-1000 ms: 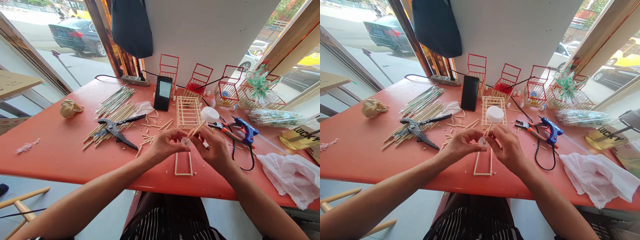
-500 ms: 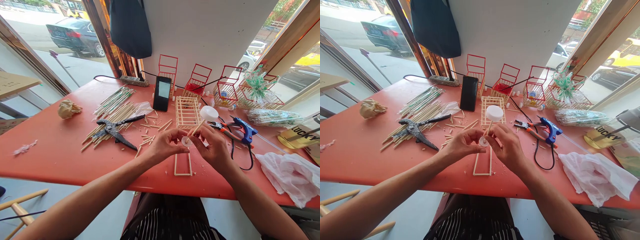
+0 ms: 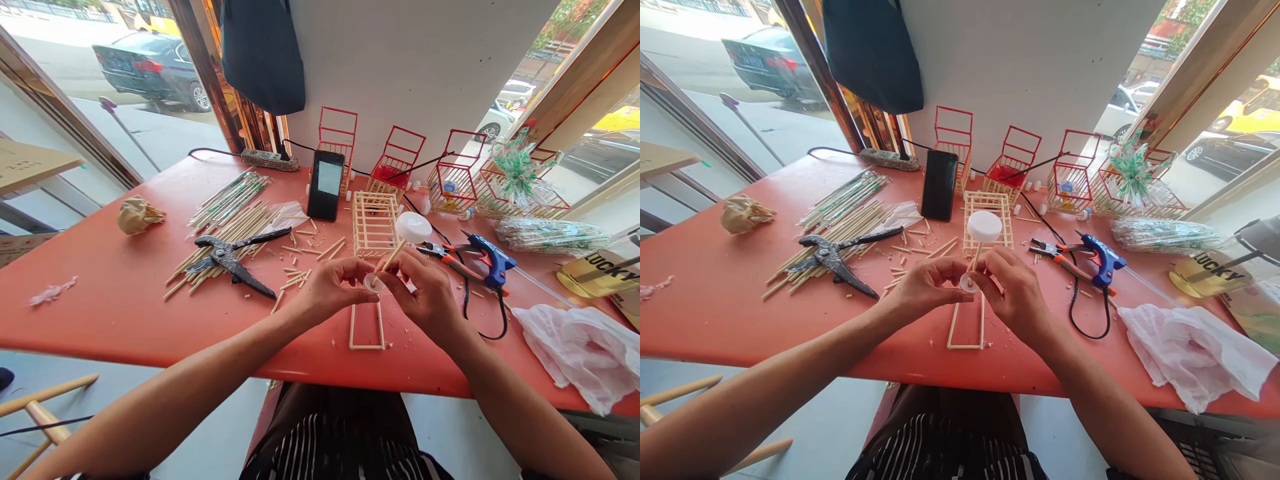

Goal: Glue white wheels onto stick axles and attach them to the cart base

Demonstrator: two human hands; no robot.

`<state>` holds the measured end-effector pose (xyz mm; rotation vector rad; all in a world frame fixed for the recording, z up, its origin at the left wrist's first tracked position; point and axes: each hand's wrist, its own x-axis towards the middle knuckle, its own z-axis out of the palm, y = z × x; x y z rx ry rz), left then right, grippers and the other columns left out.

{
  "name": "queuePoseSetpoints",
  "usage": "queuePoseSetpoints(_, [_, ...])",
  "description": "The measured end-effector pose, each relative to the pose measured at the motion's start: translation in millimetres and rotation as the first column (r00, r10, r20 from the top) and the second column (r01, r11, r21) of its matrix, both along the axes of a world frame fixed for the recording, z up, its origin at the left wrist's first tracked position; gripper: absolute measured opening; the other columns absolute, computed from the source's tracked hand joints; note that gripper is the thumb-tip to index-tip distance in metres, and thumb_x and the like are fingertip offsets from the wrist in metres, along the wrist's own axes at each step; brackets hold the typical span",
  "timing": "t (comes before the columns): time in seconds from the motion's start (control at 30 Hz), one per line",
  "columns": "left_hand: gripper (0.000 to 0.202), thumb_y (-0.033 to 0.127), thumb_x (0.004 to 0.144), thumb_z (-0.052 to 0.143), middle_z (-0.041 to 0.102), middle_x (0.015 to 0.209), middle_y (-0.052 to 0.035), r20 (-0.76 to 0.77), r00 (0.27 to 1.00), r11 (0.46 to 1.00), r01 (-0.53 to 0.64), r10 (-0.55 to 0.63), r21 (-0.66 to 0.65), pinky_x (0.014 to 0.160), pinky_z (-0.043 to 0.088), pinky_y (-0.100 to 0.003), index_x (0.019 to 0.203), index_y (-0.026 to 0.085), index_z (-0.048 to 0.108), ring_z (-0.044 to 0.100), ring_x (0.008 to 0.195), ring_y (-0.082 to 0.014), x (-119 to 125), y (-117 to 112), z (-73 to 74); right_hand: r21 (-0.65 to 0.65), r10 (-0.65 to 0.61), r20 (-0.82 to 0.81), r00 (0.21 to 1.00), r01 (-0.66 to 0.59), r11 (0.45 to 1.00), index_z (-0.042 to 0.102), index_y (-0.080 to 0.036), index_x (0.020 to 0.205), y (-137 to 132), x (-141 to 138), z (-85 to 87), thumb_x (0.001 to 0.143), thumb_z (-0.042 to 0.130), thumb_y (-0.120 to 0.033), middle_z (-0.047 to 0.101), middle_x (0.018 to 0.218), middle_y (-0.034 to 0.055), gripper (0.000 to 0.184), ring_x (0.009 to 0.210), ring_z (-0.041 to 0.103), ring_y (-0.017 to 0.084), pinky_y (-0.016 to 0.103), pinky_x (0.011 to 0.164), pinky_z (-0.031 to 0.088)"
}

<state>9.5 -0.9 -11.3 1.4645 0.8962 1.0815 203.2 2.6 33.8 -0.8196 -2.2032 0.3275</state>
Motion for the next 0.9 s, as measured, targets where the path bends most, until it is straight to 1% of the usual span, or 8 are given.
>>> queuePoseSetpoints(0.17, [0.025, 0.025, 0.071, 0.085, 0.072, 0.088, -0.0003, -0.001, 1.000, 1.000, 0.006, -0.006, -0.007, 0.078, 0.043, -0.027, 0.093, 0.017, 0.076, 0.057, 0.080, -0.0128, 0.2, -0.4, 0.9, -0.002, 0.003, -0.003, 1.000, -0.003, 1.000, 0.055, -0.022, 0.083, -0.3, 0.4, 0.0, 0.099, 0.060, -0.018, 0.058, 0.082, 0.0014, 0.017, 0.076, 0.054, 0.015, 0.028, 0.066, 0.042])
queuePoseSetpoints(0.33, [0.024, 0.024, 0.071, 0.085, 0.073, 0.089, -0.0003, -0.005, 1.000, 1.000, 0.005, -0.005, 0.001, 0.077, 0.042, -0.027, 0.092, 0.017, 0.076, 0.056, 0.079, -0.0121, 0.8, 0.8, -0.7, -0.047, -0.002, -0.007, 1.000, 0.002, 0.999, 0.057, -0.021, 0.084, -0.7, 0.3, 1.4, 0.098, 0.060, -0.018, 0.061, 0.084, 0.0023, 0.015, 0.078, 0.056, 0.016, 0.029, 0.071, 0.044])
queuePoseSetpoints(0.5, [0.028, 0.027, 0.071, 0.087, 0.074, 0.090, -0.0013, 0.007, 1.000, 1.000, 0.003, -0.003, -0.007, 0.076, 0.043, -0.026, 0.094, 0.017, 0.076, 0.058, 0.079, -0.0126, 1.3, 0.0, 0.0, -0.044, -0.017, -0.013, 1.000, 0.016, 0.999, 0.059, -0.021, 0.086, -0.2, 0.6, 2.1, 0.098, 0.060, -0.020, 0.064, 0.084, 0.0023, 0.012, 0.075, 0.055, 0.015, 0.029, 0.067, 0.042])
queuePoseSetpoints(0.67, [0.030, 0.028, 0.068, 0.088, 0.073, 0.088, -0.0020, 0.029, 1.000, 1.000, 0.004, -0.003, -0.030, 0.074, 0.044, -0.026, 0.093, 0.016, 0.076, 0.058, 0.077, -0.0128, 2.3, -0.1, 1.6, -0.012, -0.024, -0.007, 1.000, 0.024, 1.000, 0.058, -0.022, 0.083, 0.4, 0.7, 2.1, 0.099, 0.060, -0.021, 0.061, 0.078, 0.0008, 0.016, 0.072, 0.054, 0.015, 0.029, 0.064, 0.041])
queuePoseSetpoints(0.9, [0.030, 0.028, 0.069, 0.086, 0.073, 0.089, -0.0034, 0.021, 1.000, 0.999, 0.007, -0.006, -0.037, 0.075, 0.045, -0.027, 0.094, 0.015, 0.076, 0.059, 0.079, -0.0142, 2.0, -0.1, 1.6, -0.040, -0.020, -0.002, 1.000, 0.020, 0.999, 0.056, -0.022, 0.082, -0.2, -0.2, 2.0, 0.099, 0.059, -0.021, 0.060, 0.081, 0.0020, 0.018, 0.075, 0.055, 0.017, 0.030, 0.066, 0.042])
